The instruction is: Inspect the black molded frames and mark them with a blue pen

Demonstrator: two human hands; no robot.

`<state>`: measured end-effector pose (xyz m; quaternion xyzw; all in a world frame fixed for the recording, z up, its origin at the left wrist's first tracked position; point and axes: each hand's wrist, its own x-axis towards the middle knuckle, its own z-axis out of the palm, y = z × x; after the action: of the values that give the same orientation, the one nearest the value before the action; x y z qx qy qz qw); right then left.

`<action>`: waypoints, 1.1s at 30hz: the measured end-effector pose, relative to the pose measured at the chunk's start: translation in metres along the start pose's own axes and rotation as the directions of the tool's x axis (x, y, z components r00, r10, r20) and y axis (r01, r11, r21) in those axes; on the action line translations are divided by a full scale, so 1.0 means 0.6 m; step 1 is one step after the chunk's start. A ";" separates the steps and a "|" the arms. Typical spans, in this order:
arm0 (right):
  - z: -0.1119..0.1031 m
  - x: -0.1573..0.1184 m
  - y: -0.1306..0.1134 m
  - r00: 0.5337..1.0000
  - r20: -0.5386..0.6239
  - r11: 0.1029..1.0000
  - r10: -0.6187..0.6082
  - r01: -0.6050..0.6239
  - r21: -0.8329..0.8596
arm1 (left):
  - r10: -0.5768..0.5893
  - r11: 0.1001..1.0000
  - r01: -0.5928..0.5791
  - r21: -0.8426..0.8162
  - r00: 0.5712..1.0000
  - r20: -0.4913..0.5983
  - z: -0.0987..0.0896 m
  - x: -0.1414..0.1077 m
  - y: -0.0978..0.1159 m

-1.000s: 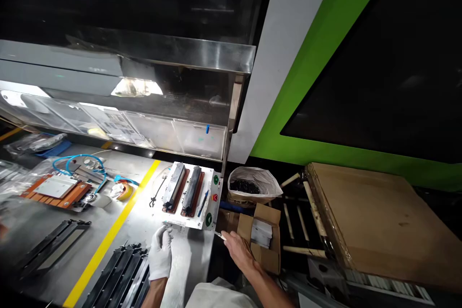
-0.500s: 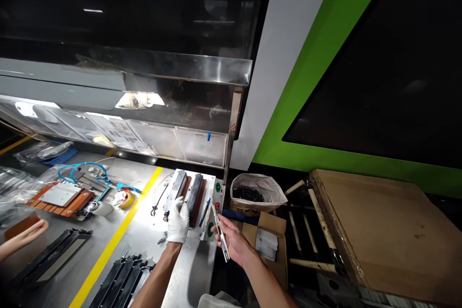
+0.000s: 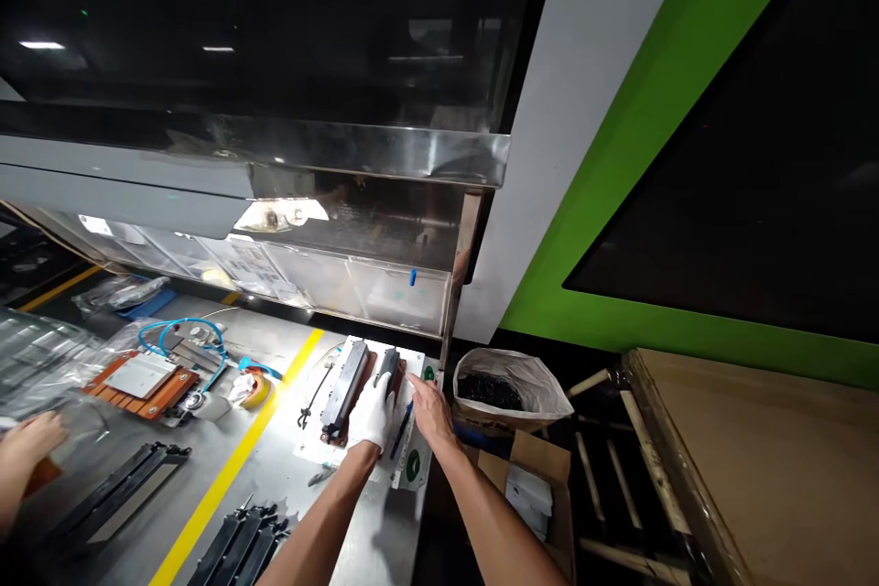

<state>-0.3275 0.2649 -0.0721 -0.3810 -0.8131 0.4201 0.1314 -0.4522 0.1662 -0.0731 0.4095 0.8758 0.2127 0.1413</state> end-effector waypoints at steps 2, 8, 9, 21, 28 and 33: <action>0.001 0.022 -0.012 1.000 0.003 0.997 -0.029 0.030 -0.064 | -0.004 1.000 0.005 0.014 1.000 -0.021 0.005 -0.003 -0.003; 0.005 0.024 -0.021 0.994 0.062 0.963 -0.085 0.098 -0.250 | 0.016 0.992 -0.001 0.126 0.993 -0.113 0.023 -0.016 -0.019; 0.005 0.019 -0.021 0.993 0.073 0.957 -0.091 0.107 -0.271 | 0.037 0.989 -0.019 0.145 0.992 -0.124 0.028 -0.019 -0.024; 0.007 0.007 -0.045 0.979 0.147 0.861 -0.144 0.197 -0.470 | 0.048 0.985 -0.034 0.168 0.996 -0.077 0.038 -0.024 -0.033; -0.003 0.013 -0.049 0.973 0.171 0.839 -0.157 0.223 -0.496 | 0.022 0.988 -0.022 0.155 1.000 0.006 0.023 -0.021 -0.026; -0.004 0.019 -0.054 0.975 0.169 0.833 -0.143 0.211 -0.512 | 0.003 0.985 -0.009 0.171 0.999 0.036 0.001 -0.016 -0.004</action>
<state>-0.3506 0.2630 -0.0463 -0.2987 -0.9352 0.1902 0.0097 -0.4475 0.1574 -0.0739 0.4266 0.8869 0.1302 0.1204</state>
